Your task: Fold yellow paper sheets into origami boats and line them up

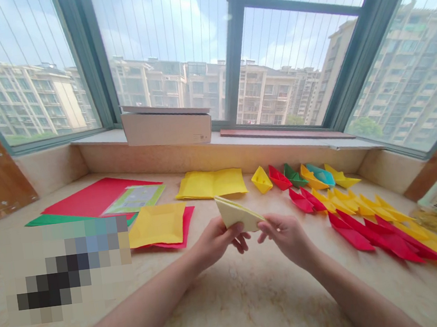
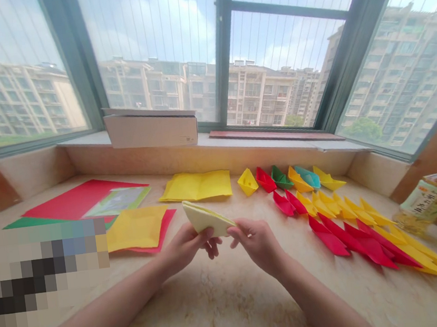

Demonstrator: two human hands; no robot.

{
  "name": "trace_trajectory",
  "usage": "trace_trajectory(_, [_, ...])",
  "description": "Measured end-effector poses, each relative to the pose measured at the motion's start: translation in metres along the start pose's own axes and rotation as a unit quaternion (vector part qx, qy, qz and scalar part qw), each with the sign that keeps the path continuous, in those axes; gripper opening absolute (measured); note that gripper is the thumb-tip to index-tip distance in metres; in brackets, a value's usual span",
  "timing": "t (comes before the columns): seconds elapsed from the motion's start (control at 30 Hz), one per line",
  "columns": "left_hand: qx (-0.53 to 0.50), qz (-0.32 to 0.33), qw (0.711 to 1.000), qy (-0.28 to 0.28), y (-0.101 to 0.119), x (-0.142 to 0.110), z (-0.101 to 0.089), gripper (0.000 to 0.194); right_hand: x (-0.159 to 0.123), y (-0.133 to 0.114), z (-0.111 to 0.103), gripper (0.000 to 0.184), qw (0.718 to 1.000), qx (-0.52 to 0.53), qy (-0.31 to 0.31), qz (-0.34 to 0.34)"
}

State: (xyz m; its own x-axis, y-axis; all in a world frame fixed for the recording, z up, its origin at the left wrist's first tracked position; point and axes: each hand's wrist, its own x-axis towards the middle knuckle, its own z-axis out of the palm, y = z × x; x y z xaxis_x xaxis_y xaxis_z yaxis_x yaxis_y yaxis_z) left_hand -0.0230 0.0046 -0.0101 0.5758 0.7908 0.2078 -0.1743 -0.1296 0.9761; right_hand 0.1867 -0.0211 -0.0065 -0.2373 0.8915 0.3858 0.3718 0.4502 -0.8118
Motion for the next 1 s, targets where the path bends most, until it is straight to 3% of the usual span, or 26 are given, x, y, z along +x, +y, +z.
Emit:
trace_trajectory(0.17, [-0.053,-0.02,0.998,0.026,0.003,0.001,0.002,0.044,0.003,-0.003,-0.002,0.063,0.993,0.102,-0.055,0.008])
trace_trajectory(0.27, [-0.075,-0.037,0.996,0.007,0.005,-0.001,0.006,0.043,0.001,-0.003,-0.004,0.069,0.99,0.118,-0.079,0.004])
trace_trajectory(0.47, [-0.092,-0.058,0.993,-0.049,0.01,-0.005,0.016,0.037,-0.004,-0.003,-0.002,0.079,0.987,0.082,-0.111,-0.077])
trace_trajectory(0.57, [-0.1,-0.074,0.991,-0.043,0.01,-0.004,0.018,0.037,-0.004,-0.001,-0.001,0.08,0.988,0.077,-0.107,-0.083])
trace_trajectory(0.77, [-0.109,-0.094,0.99,0.003,0.007,-0.002,0.019,0.036,-0.003,-0.004,0.003,0.072,0.998,0.004,-0.033,-0.052])
trace_trajectory(1.0, [-0.068,-0.091,0.993,-0.033,0.011,-0.001,0.016,0.038,-0.002,-0.004,-0.003,0.082,0.993,0.038,-0.074,-0.088])
